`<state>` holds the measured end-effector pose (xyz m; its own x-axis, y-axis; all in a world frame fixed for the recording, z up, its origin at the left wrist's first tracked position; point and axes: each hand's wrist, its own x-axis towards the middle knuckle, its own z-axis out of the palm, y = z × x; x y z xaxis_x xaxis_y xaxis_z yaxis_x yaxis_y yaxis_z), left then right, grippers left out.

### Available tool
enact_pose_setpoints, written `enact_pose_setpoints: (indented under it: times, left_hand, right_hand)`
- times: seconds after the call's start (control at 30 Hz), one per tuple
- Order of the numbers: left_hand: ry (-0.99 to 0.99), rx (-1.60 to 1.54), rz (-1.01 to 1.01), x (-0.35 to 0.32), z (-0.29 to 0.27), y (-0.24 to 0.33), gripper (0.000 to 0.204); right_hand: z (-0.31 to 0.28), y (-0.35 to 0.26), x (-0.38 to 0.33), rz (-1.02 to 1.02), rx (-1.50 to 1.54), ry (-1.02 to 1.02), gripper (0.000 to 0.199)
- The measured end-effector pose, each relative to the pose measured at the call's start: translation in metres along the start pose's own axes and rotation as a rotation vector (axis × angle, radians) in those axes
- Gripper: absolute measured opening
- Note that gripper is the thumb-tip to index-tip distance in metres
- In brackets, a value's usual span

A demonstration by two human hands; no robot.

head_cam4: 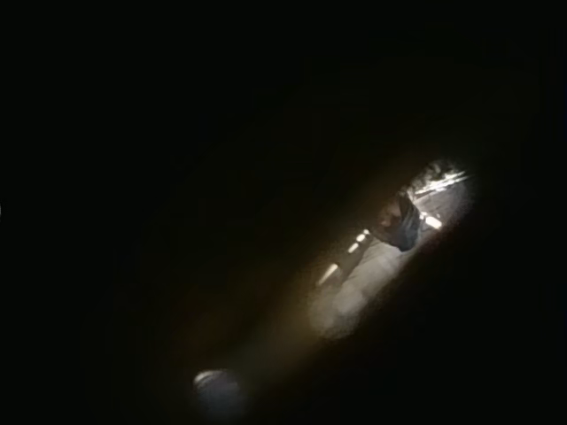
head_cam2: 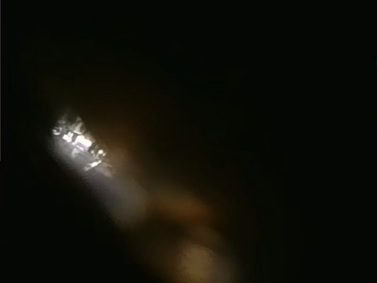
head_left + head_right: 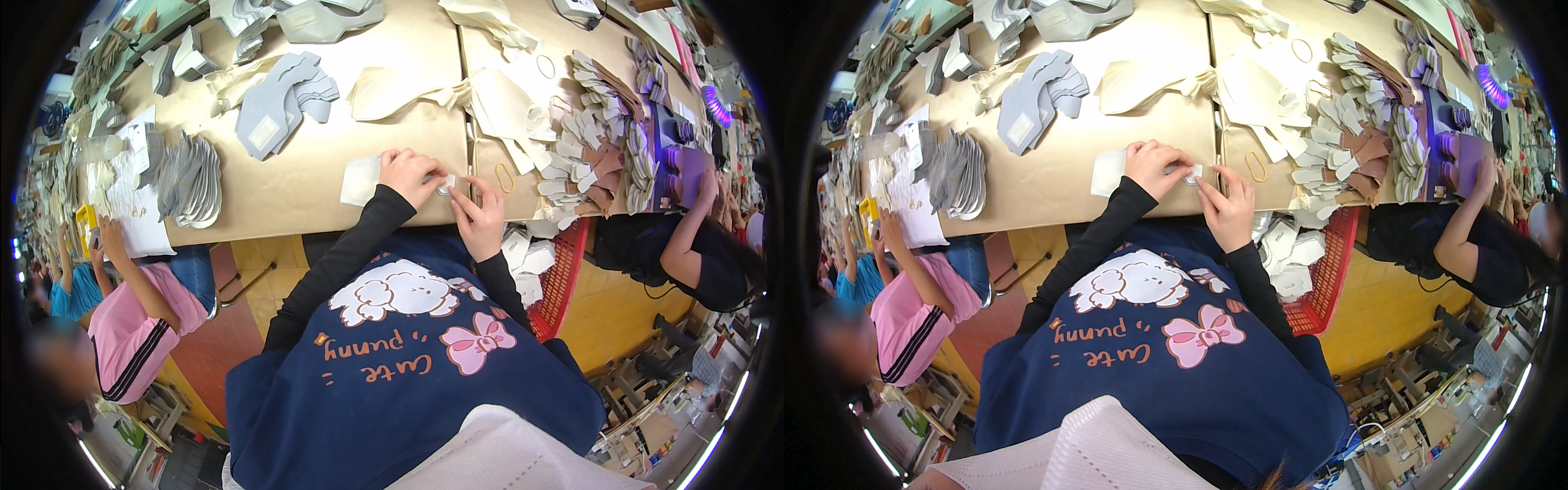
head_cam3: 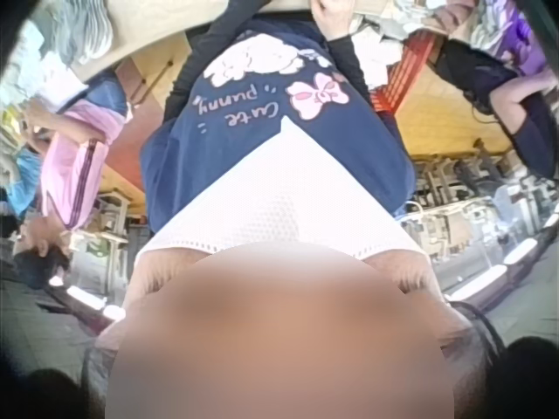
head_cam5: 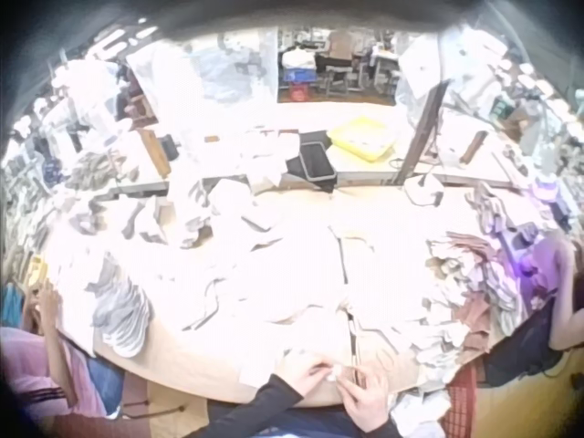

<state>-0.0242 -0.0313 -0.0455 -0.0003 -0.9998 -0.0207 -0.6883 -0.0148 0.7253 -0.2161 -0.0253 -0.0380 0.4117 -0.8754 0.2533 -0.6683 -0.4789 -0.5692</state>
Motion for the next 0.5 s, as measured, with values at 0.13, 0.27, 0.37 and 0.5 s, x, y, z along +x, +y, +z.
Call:
enact_pose_setpoints:
  times: [0.13, 0.27, 0.37, 0.5]
  left_hand:
    - [0.001, 0.0, -0.004, -0.0002, 0.0016, -0.0009, 0.008]
    - [0.045, 0.036, 0.049, -0.0015, 0.0044, -0.0027, 0.007]
    - [0.048, 0.037, 0.054, -0.0028, 0.0056, -0.004, 0.009]
    - [0.061, -0.039, 0.083, -0.0032, 0.0024, -0.0089, 0.024]
  right_hand:
    - [0.0002, 0.0018, -0.0002, -0.047, -0.021, -0.011, 0.032]
    - [0.0003, -0.0015, 0.0004, -0.036, -0.108, -0.058, 0.04]
    - [0.002, -0.0061, 0.0011, -0.056, -0.276, -0.091, 0.046]
    - [0.0061, -0.0058, 0.004, -0.064, -0.333, -0.139, 0.048]
